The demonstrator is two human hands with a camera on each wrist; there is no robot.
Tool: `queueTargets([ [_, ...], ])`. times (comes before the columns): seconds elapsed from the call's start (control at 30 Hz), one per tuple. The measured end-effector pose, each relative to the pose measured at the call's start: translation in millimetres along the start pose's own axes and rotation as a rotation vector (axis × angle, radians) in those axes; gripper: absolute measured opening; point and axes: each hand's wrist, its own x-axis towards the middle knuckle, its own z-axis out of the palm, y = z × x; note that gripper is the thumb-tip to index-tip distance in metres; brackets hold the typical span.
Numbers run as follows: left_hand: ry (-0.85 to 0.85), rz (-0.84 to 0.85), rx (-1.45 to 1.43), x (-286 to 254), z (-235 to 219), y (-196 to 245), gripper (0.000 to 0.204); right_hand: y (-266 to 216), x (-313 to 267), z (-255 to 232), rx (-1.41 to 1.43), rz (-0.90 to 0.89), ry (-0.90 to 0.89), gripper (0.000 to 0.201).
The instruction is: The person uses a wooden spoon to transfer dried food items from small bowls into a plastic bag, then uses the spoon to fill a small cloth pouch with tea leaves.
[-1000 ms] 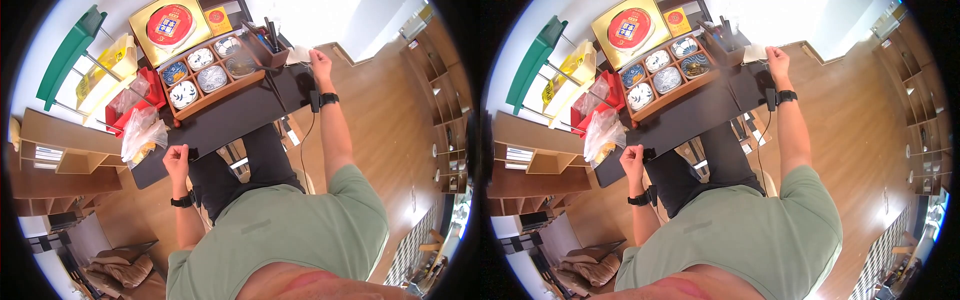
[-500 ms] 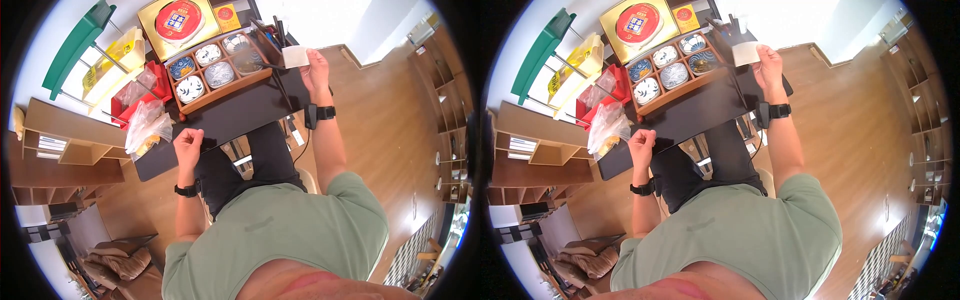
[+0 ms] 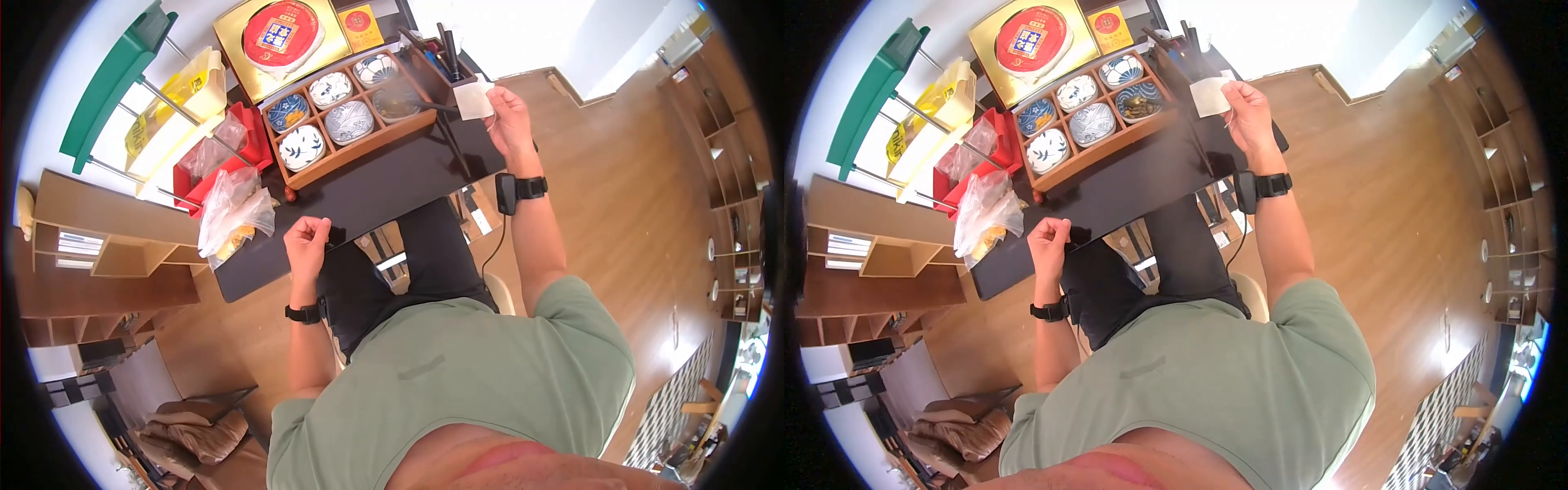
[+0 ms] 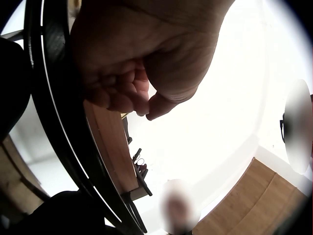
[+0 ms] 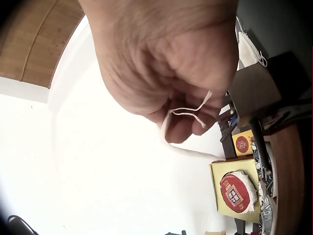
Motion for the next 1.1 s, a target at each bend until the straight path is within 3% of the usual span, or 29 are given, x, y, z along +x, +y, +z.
queueTargets([
  [0.27,0.0,-0.016,-0.009,-1.5,1.3,-2.7,0.018,3.6,-16.0,25.4,0.02,0.028,0.053,0.012],
  [0.43,0.009,0.003,-0.008,-2.2,3.7,-3.1,0.015,11.5,-33.5,69.2,0.058,0.116,0.098,0.011],
  [0.5,0.021,0.092,-0.045,0.3,14.5,-1.8,0.008,33.4,-44.4,81.1,-0.007,0.088,0.063,0.01],
  [0.57,-0.019,0.306,0.036,-0.2,32.8,25.5,0.007,58.0,-57.1,99.9,-0.063,0.07,0.018,0.009],
  [0.63,-0.062,0.383,0.073,2.1,48.7,46.0,0.011,79.1,-73.2,124.5,-0.338,0.095,0.087,0.008],
  [0.7,-0.051,0.427,0.058,8.7,63.3,48.9,0.013,91.4,-89.3,154.1,-0.335,0.074,0.058,0.006],
  [0.77,0.014,0.374,-0.032,15.9,77.1,44.3,0.01,100.4,-101.2,166.6,-0.325,0.066,-0.027,0.005],
  [0.83,0.049,0.196,-0.126,15.5,82.1,43.7,0.009,110.7,-107.3,172.1,-0.298,0.045,-0.056,0.005],
  [0.93,0.015,0.114,-0.258,11.5,81.4,44.4,0.012,111.7,-111.1,175.6,-0.268,0.04,-0.078,0.007],
  [1.1,0.024,0.165,-0.252,7.6,81.0,38.6,0.014,114.7,-113.8,172.8,-0.288,0.086,-0.067,0.008],
])
